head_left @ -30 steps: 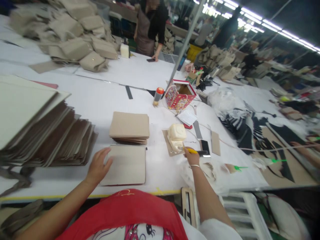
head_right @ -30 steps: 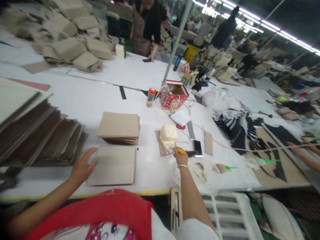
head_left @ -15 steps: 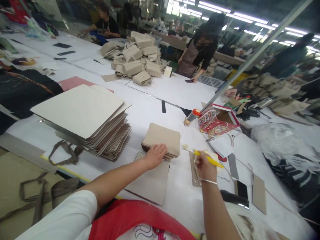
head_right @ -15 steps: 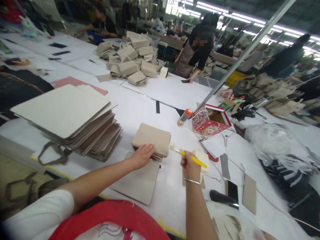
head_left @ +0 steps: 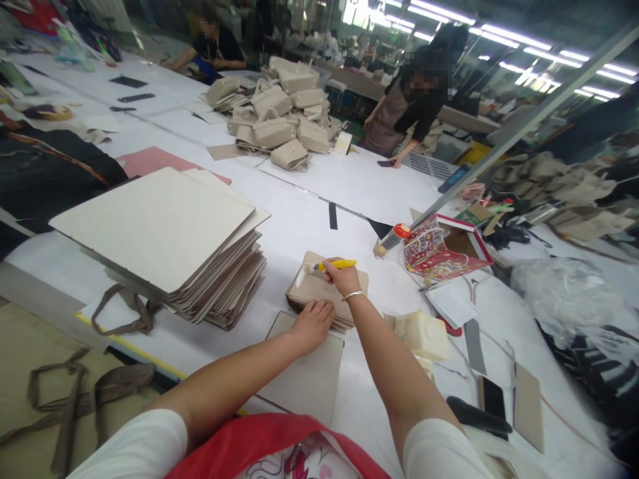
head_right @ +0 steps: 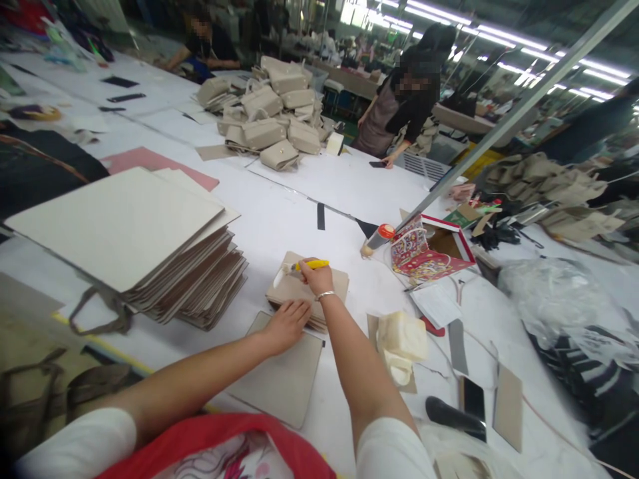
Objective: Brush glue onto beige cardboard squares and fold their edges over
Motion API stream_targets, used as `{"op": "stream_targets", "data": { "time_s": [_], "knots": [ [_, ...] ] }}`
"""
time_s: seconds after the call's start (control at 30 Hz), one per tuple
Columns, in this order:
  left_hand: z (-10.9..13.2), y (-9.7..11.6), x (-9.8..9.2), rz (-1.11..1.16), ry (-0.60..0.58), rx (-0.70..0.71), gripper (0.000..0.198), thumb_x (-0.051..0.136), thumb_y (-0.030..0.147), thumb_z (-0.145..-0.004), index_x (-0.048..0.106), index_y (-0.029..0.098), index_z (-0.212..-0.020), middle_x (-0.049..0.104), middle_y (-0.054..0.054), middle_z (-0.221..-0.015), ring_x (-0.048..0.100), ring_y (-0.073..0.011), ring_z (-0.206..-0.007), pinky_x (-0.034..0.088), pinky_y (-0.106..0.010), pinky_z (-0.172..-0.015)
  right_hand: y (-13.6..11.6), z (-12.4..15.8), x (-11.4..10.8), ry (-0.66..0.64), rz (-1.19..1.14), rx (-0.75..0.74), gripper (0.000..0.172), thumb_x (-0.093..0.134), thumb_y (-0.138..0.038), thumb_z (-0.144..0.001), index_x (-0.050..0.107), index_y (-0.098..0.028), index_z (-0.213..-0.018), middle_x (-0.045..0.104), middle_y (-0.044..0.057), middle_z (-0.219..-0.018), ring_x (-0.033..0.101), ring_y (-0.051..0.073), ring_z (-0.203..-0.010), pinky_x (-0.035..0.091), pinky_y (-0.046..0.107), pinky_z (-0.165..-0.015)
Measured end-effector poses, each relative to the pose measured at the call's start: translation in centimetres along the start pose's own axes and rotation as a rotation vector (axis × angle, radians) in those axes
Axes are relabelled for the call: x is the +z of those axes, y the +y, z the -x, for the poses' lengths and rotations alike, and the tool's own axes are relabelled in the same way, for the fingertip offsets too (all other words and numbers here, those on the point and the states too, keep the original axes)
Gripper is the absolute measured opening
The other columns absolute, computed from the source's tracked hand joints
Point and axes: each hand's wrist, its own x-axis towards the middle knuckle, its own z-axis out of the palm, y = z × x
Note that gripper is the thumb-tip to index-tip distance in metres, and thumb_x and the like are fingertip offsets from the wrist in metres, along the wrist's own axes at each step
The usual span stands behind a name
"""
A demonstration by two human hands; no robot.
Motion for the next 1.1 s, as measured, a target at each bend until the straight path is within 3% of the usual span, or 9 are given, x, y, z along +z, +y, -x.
{"op": "stream_targets", "data": {
  "time_s": [0.1,0.2,0.43,0.53,0.63,0.8,0.97,1.03,1.1],
  "knots": [
    [-0.1,0.1,0.1,0.003,0.012,0.000,0.050,0.041,0.029,-0.086,0.040,0.010,-0.132,0.039,-0.015,-0.139,0.035,-0.0269,-0.127,0.023,-0.043,-0.104,0.6,-1.8,-0.2,0.128,-0.010,0.006,0.026,0.056,-0.036,-0.073,0.060,-0.014,-0.085,0.057,-0.002,-0.057,0.054,0.009,-0.046,0.046,0.020,-0.044],
    [-0.2,0.1,-0.1,0.016,0.011,0.001,0.050,0.044,0.029,-0.085,0.041,0.011,-0.131,0.041,-0.015,-0.138,0.035,-0.0267,-0.126,0.024,-0.043,-0.104,1.6,-1.8,-1.6,0.211,0.024,0.017,0.028,0.055,-0.037,-0.075,0.061,-0.013,-0.087,0.058,-0.002,-0.059,0.055,0.009,-0.047,0.047,0.021,-0.046],
    [-1.1,-0.1,-1.3,0.063,0.016,-0.037,0.039,0.054,0.027,-0.080,0.052,0.014,-0.117,0.047,-0.013,-0.133,0.046,-0.0263,-0.113,0.036,-0.041,-0.091,4.5,1.8,-9.6,0.448,0.165,0.070,0.029,0.051,-0.038,-0.077,0.063,-0.012,-0.085,0.059,-0.001,-0.054,0.056,0.010,-0.047,0.045,0.021,-0.049],
    [-2.0,-0.2,-1.5,0.038,0.017,-0.068,0.033,0.055,0.025,-0.078,0.055,0.015,-0.110,0.046,-0.013,-0.134,0.049,-0.0269,-0.105,0.039,-0.041,-0.083,5.0,3.3,-11.3,0.499,0.201,0.078,0.034,0.048,-0.040,-0.078,0.063,-0.011,-0.087,0.060,-0.001,-0.056,0.057,0.009,-0.048,0.045,0.021,-0.051],
    [-3.0,-0.4,-1.5,-0.004,0.016,-0.110,0.036,0.055,0.023,-0.078,0.053,0.015,-0.113,0.047,-0.015,-0.131,0.049,-0.0276,-0.101,0.039,-0.040,-0.078,5.5,5.7,-11.3,0.476,0.261,0.062,0.032,0.051,-0.042,-0.076,0.064,-0.013,-0.082,0.057,-0.003,-0.050,0.057,0.010,-0.047,0.044,0.020,-0.052],
    [-3.7,-0.7,-1.9,-0.031,-0.015,-0.075,0.039,0.055,0.023,-0.078,0.050,0.013,-0.115,0.058,-0.014,-0.105,0.050,-0.0265,-0.095,0.040,-0.037,-0.075,5.9,12.6,-10.0,0.413,0.241,0.046,0.027,0.053,-0.043,-0.076,0.063,-0.017,-0.074,0.056,-0.004,-0.048,0.057,0.011,-0.043,0.044,0.020,-0.048],
    [-3.3,-0.6,-2.8,-0.024,-0.040,-0.014,0.025,0.054,0.020,-0.079,0.056,0.013,-0.103,0.058,-0.012,-0.092,0.052,-0.0247,-0.089,0.041,-0.035,-0.074,5.0,17.9,-9.7,0.586,0.012,0.047,0.034,0.056,-0.049,-0.075,0.061,-0.016,-0.084,0.059,-0.002,-0.055,0.056,0.011,-0.043,0.046,0.021,-0.044],
    [-2.8,-0.8,-3.5,-0.005,-0.072,0.010,0.014,0.053,0.020,-0.080,0.058,0.014,-0.092,0.058,-0.011,-0.087,0.053,-0.0233,-0.085,0.042,-0.034,-0.071,4.5,19.1,-9.9,0.674,-0.075,-0.001,0.039,0.053,-0.050,-0.078,0.060,-0.016,-0.095,0.063,0.000,-0.066,0.058,0.011,-0.046,0.049,0.022,-0.047],
    [-2.0,-1.1,-4.7,0.012,-0.030,0.048,0.010,0.049,0.018,-0.082,0.059,0.015,-0.081,0.057,-0.010,-0.083,0.053,-0.0214,-0.081,0.043,-0.032,-0.069,4.4,20.0,-10.1,0.712,-0.119,-0.068,0.043,0.048,-0.051,-0.082,0.054,-0.018,-0.108,0.065,0.002,-0.078,0.060,0.010,-0.049,0.051,0.023,-0.049]
  ]
}}
